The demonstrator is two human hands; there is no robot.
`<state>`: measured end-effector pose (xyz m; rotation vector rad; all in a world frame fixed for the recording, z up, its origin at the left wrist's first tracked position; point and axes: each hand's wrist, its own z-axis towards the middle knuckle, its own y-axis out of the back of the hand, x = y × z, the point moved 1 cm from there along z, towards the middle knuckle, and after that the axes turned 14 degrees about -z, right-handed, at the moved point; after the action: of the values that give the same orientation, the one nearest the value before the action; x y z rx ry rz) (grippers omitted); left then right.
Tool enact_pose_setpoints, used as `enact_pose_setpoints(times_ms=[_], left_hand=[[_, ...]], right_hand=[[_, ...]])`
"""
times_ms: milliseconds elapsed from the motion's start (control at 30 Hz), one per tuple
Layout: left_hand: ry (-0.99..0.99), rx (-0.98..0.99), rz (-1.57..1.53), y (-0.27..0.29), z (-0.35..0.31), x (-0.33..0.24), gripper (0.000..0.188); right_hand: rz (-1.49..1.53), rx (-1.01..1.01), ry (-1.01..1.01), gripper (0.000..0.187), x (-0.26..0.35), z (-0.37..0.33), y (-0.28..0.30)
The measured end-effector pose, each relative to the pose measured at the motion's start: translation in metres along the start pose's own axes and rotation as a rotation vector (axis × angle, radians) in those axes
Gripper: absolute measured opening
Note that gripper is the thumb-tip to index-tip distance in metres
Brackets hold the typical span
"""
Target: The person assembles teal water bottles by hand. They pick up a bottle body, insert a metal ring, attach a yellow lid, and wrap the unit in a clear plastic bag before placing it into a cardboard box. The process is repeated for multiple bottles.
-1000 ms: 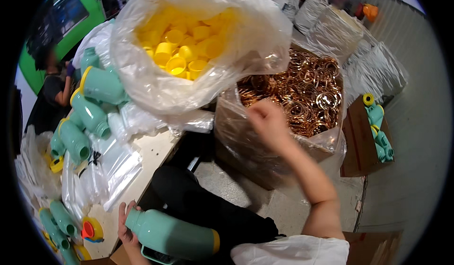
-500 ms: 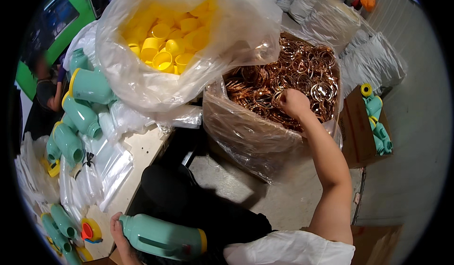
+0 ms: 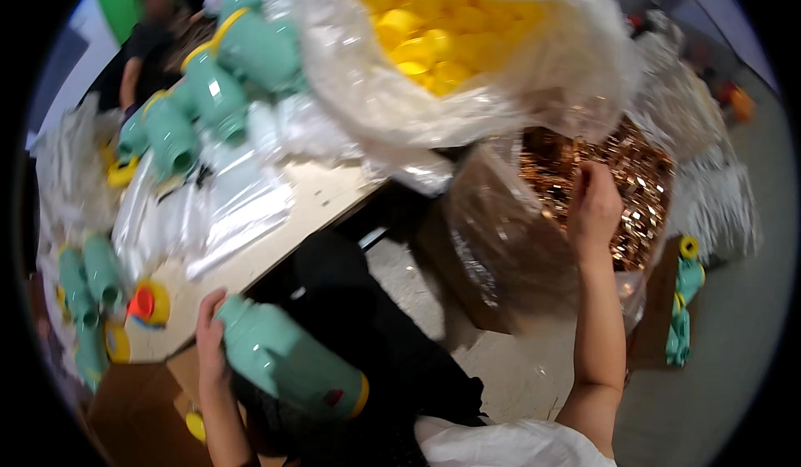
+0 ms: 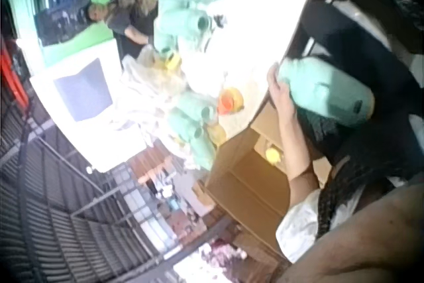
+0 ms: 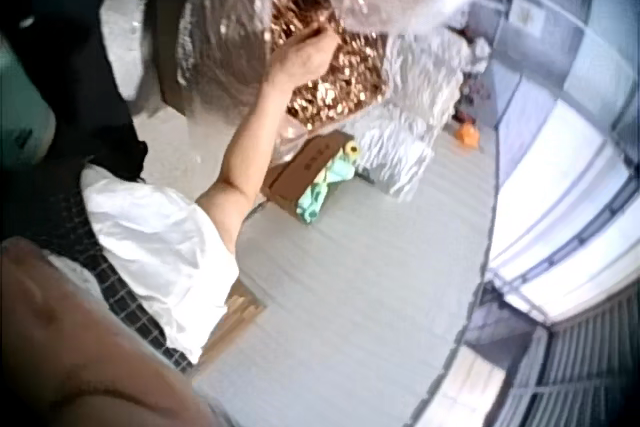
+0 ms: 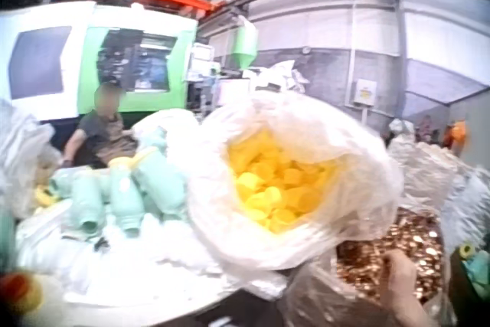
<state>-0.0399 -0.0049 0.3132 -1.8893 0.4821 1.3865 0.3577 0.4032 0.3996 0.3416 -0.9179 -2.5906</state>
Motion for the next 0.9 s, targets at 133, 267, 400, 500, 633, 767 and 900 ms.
enact_pose_setpoints(times_ms=[133, 267, 400, 500, 633, 767, 900], left_hand=[[0.052, 0.019, -0.051, 0.005, 0.001, 0.027, 0.056], [-0.011, -0.046, -0.235, 0.023, -0.019, 0.042, 0.06], [0.009, -0.033, -0.265, 0.002, -0.003, 0.054, 0.063], [-0.082, 0.113, -0.44, -0.025, 0.001, 0.034, 0.08], [-0.152, 0.031, -0.103, -0.019, -0.014, 0.029, 0.083], [-0.086, -0.006, -0.282, -0.01, -0.034, 0.027, 0.056], [-0.088, -0.185, -0.2, -0.012, -0.051, 0.048, 0.052]], right_hand=[[-0.092, 0.073, -0.189, 0.013, -0.008, 0.014, -0.038], [0.768, -0.114, -0.574, 0.017, 0.011, 0.03, -0.054], [1.924, 0.786, -0.797, 0.015, 0.174, -0.006, -0.034], [1.925, 1.339, -0.599, 0.02, 0.32, -0.067, -0.011], [1.672, 1.221, -0.133, 0.015, 0.386, -0.105, 0.018], [1.592, 1.292, -0.064, 0.017, 0.375, -0.133, 0.022], [1.676, 1.323, -0.094, 0.025, 0.361, -0.148, 0.037]])
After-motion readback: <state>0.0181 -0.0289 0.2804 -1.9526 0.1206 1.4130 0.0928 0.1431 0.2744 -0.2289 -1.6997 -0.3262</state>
